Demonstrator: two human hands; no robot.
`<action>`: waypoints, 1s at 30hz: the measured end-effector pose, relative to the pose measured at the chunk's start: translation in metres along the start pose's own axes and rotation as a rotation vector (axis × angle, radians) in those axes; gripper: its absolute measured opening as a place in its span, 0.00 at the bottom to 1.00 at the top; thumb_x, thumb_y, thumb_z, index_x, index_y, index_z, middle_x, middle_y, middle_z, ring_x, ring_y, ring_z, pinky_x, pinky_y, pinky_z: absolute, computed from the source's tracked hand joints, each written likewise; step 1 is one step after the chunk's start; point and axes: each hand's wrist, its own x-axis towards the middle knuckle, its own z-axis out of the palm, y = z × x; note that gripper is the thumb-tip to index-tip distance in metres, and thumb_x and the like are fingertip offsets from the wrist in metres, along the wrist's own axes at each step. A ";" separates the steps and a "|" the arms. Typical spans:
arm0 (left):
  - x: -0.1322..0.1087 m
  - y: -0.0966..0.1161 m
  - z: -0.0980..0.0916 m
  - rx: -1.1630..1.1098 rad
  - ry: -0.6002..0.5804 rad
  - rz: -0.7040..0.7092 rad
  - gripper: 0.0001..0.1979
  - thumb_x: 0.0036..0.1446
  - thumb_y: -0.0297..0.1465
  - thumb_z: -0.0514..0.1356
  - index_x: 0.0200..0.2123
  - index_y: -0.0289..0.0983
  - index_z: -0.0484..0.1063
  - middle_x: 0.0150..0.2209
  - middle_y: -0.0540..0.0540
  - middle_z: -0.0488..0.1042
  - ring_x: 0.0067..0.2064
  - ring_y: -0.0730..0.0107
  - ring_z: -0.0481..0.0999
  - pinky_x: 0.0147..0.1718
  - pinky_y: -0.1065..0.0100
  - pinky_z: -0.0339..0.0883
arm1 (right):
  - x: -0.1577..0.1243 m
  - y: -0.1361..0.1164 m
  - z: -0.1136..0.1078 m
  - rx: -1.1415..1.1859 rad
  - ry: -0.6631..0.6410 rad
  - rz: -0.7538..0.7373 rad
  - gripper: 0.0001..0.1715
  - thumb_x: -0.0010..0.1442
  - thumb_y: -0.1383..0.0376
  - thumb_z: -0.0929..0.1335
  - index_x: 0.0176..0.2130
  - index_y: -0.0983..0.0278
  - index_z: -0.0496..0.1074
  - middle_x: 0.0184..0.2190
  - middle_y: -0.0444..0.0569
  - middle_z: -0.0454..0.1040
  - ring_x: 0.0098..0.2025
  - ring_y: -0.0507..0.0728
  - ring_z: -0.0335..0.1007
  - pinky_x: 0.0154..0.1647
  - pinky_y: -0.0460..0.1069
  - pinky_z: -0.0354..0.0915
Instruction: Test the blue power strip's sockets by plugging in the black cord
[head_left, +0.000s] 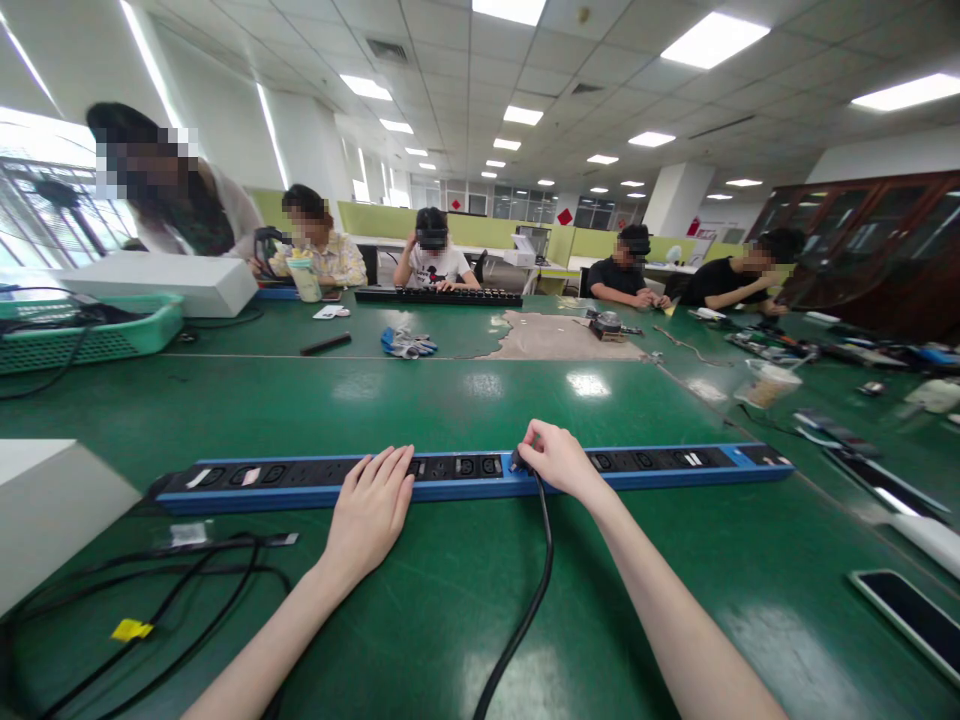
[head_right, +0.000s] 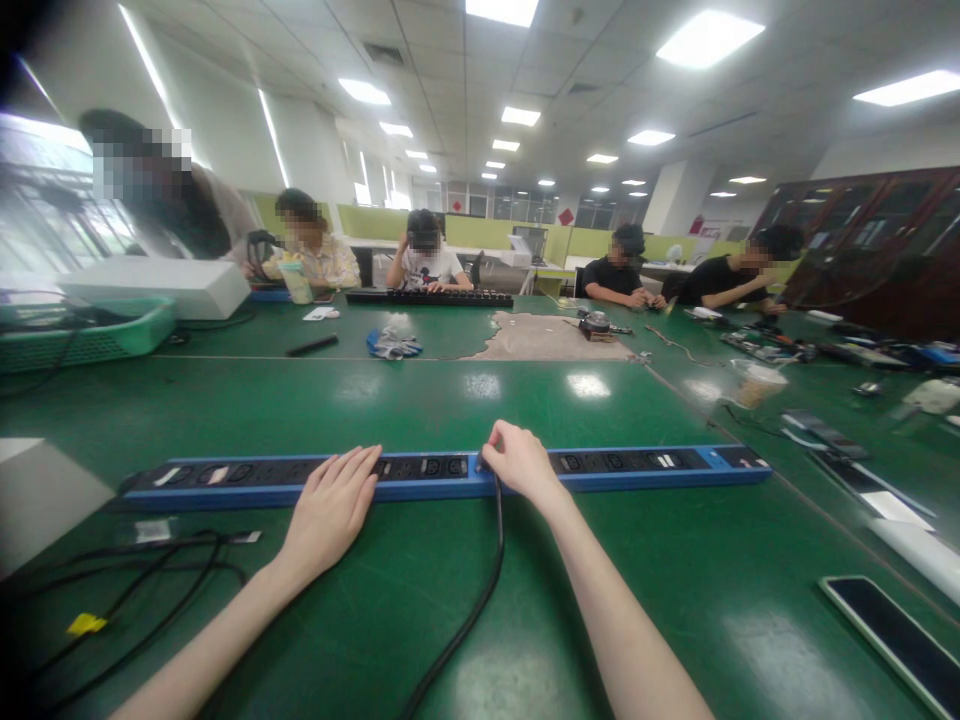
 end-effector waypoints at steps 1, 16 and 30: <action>0.000 0.000 0.000 -0.002 0.006 0.001 0.27 0.71 0.36 0.47 0.71 0.42 0.59 0.66 0.42 0.69 0.67 0.53 0.67 0.67 0.47 0.54 | 0.000 -0.001 0.000 -0.013 -0.006 0.005 0.07 0.63 0.60 0.68 0.36 0.61 0.73 0.29 0.44 0.76 0.31 0.53 0.69 0.33 0.45 0.54; 0.000 0.001 0.000 -0.005 -0.016 -0.011 0.27 0.71 0.36 0.48 0.71 0.41 0.60 0.67 0.42 0.68 0.68 0.54 0.65 0.68 0.48 0.52 | -0.021 -0.038 0.016 -0.392 0.019 -0.029 0.09 0.70 0.62 0.62 0.47 0.60 0.69 0.35 0.52 0.78 0.37 0.61 0.76 0.36 0.50 0.57; 0.000 0.000 0.001 -0.009 -0.001 -0.002 0.27 0.71 0.37 0.48 0.70 0.41 0.61 0.66 0.42 0.69 0.67 0.53 0.66 0.68 0.47 0.52 | -0.015 -0.039 0.013 -0.420 -0.015 -0.069 0.11 0.69 0.63 0.61 0.49 0.61 0.68 0.36 0.53 0.78 0.38 0.61 0.77 0.36 0.50 0.58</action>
